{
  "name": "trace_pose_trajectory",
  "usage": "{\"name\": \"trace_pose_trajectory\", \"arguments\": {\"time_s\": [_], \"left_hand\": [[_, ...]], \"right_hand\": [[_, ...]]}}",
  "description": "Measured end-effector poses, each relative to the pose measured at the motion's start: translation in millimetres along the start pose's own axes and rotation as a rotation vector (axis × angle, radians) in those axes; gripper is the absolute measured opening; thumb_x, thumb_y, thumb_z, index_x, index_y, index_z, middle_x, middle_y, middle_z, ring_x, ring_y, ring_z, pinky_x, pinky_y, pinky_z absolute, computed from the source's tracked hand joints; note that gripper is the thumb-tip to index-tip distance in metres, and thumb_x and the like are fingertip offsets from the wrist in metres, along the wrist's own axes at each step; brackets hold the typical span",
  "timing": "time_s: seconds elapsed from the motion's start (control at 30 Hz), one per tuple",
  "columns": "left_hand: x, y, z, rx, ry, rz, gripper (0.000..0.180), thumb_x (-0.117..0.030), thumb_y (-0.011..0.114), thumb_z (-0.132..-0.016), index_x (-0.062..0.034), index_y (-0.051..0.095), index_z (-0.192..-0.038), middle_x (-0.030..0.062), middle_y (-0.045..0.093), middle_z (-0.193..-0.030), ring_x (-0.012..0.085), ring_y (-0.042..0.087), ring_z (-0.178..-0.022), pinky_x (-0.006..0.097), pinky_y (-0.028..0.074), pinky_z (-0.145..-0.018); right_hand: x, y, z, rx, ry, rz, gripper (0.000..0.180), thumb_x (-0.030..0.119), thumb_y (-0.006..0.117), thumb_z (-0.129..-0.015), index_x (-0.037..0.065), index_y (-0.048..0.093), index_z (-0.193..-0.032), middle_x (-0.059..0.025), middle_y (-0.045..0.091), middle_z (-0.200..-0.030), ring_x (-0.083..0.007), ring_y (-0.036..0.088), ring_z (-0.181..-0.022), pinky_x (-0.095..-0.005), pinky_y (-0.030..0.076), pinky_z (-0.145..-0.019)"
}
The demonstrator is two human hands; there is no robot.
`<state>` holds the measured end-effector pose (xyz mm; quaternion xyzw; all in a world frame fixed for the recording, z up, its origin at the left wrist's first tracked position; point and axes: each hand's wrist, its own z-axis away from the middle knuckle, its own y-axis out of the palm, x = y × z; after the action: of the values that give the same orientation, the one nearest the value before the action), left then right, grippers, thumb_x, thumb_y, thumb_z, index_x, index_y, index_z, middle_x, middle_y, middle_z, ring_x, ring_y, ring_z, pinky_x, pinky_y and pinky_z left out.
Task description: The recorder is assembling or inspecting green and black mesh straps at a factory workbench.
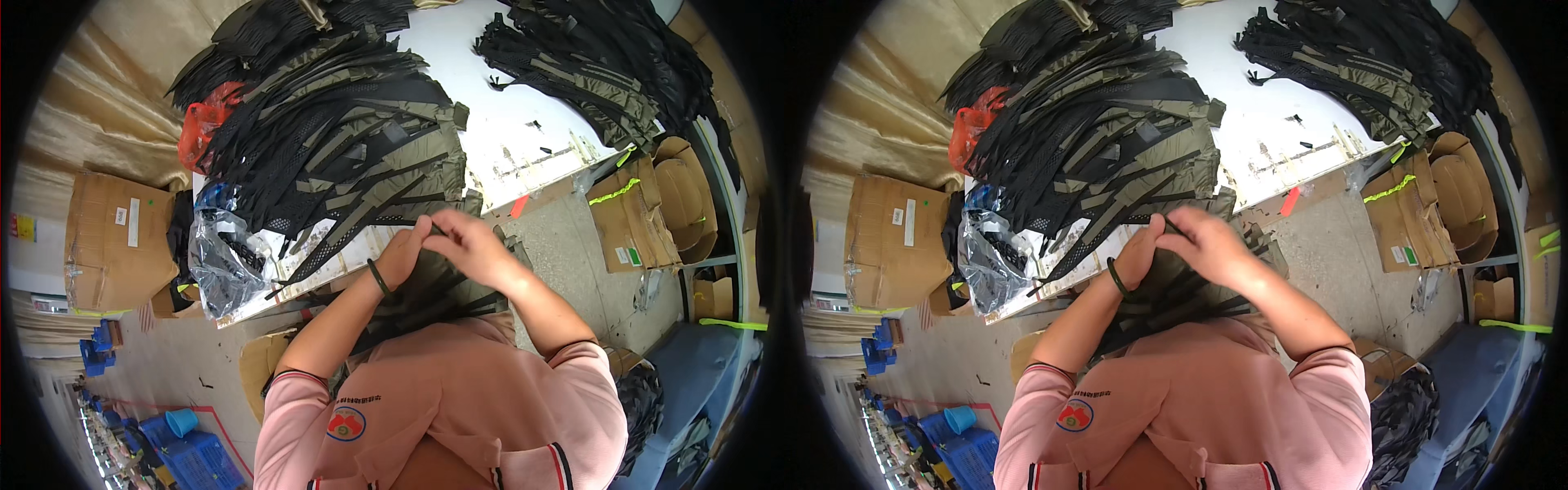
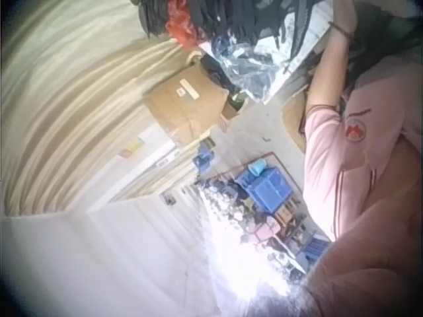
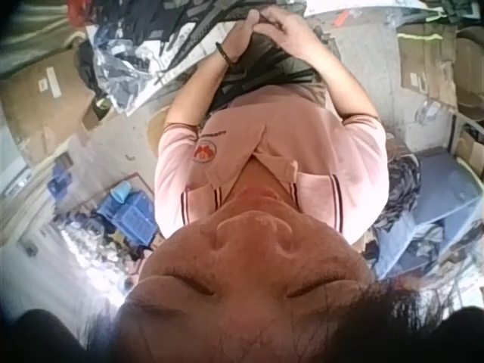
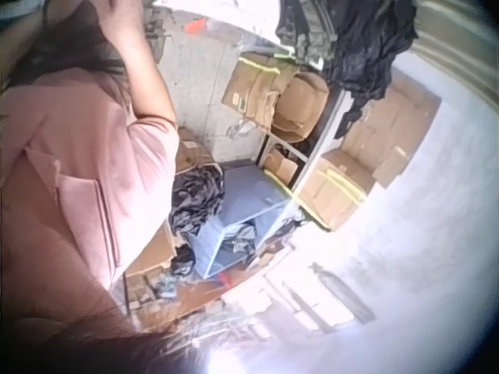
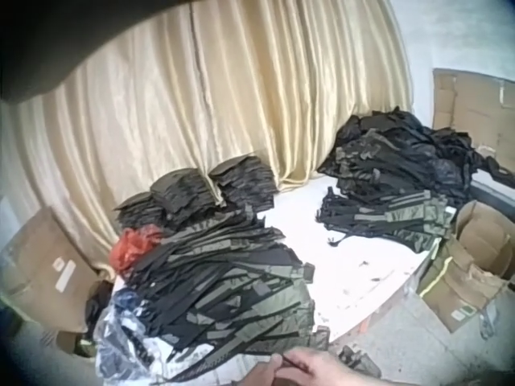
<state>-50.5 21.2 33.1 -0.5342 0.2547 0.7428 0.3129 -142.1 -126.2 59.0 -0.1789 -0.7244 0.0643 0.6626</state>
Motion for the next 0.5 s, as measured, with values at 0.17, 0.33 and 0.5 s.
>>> {"name": "trace_pose_trajectory", "arguments": {"time_s": [0.17,0.33,0.5], "left_hand": [[-2,-23,29,0.344,0.129,-0.614,0.053,-0.046,0.053,-0.09,0.0049,0.063,-0.097,0.0167,0.067,-0.09,0.0245,0.062,-0.085,0.036,0.045,-0.075],[21,-60,63,0.665,-0.037,-0.978,0.047,-0.047,0.06,-0.085,-0.0003,0.065,-0.089,0.018,0.065,-0.082,0.032,0.063,-0.078,0.036,0.049,-0.072],[70,-40,74,0.724,-0.208,-1.333,0.055,-0.056,0.054,-0.084,-0.0022,0.067,-0.088,0.0186,0.066,-0.083,0.0356,0.064,-0.079,0.041,0.051,-0.071]], "right_hand": [[-16,-30,14,-0.311,0.044,-0.003,0.016,0.015,0.06,-0.089,0.001,0.052,-0.087,-0.0149,0.054,-0.073,-0.0275,0.052,-0.065,-0.0324,0.045,-0.064],[-55,-83,49,-0.001,0.514,0.699,0.031,0.033,0.063,-0.086,0.002,0.056,-0.09,-0.0192,0.062,-0.081,-0.0357,0.06,-0.077,-0.0403,0.046,-0.068],[-68,-70,-3,-0.204,0.384,0.548,0.037,0.038,0.065,-0.082,0.002,0.058,-0.083,-0.0187,0.063,-0.078,-0.037,0.06,-0.077,-0.0432,0.045,-0.068]]}}
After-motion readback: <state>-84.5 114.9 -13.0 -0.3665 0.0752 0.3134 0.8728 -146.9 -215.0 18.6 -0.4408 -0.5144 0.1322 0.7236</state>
